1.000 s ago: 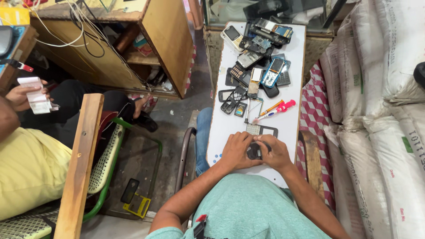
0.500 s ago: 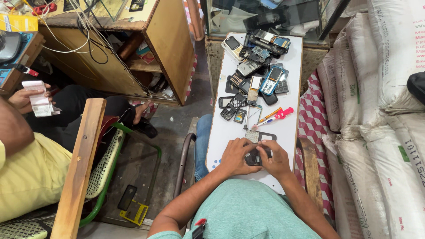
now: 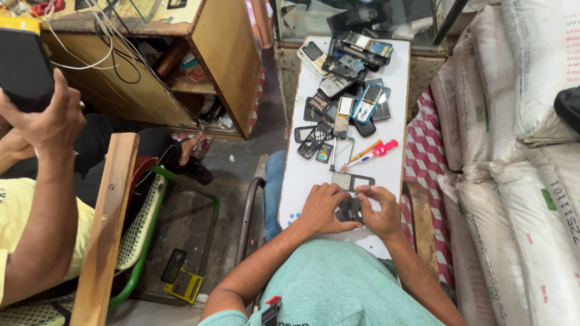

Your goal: The person disassembles a mobile phone using a screwdriver and a prying tool. They remove the back cover, unscrew internal components, and detach the battery. The person then reassembles the phone by reconnecting the battery and securing the back cover.

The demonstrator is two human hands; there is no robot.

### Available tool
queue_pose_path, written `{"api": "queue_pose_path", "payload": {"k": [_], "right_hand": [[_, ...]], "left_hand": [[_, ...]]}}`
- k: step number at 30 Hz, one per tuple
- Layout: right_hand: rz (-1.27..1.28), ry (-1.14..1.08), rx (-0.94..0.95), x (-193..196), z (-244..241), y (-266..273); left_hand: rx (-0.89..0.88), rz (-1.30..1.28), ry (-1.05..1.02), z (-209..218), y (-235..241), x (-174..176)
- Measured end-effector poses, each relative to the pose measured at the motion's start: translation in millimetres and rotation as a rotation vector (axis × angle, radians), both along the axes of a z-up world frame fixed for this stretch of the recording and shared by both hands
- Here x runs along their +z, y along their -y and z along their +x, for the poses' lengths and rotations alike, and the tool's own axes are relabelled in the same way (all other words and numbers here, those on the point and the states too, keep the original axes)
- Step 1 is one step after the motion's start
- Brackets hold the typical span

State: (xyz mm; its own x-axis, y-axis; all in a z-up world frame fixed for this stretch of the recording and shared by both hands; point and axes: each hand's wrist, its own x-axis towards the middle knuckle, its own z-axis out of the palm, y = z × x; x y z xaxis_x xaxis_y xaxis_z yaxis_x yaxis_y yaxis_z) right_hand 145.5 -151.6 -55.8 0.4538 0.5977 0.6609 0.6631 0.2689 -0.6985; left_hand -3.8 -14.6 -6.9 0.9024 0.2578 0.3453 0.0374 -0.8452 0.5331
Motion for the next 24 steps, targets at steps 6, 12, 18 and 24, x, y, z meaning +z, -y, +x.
{"api": "queue_pose_path", "payload": {"k": [6, 12, 18, 24], "right_hand": [[0.067, -0.082, 0.028, -6, 6, 3], [0.067, -0.179, -0.016, -1, 11, 4], [0.067, -0.245, -0.046, 11, 18, 6], [0.111, -0.33, -0.095, 8, 24, 10]], "left_hand": [[-0.004, -0.038, 0.047, 3, 0, -3], [-0.01, -0.095, 0.014, 8, -4, 0], [-0.016, -0.141, 0.071, 5, -7, 4], [0.013, -0.167, 0.186, 7, -8, -3]]}}
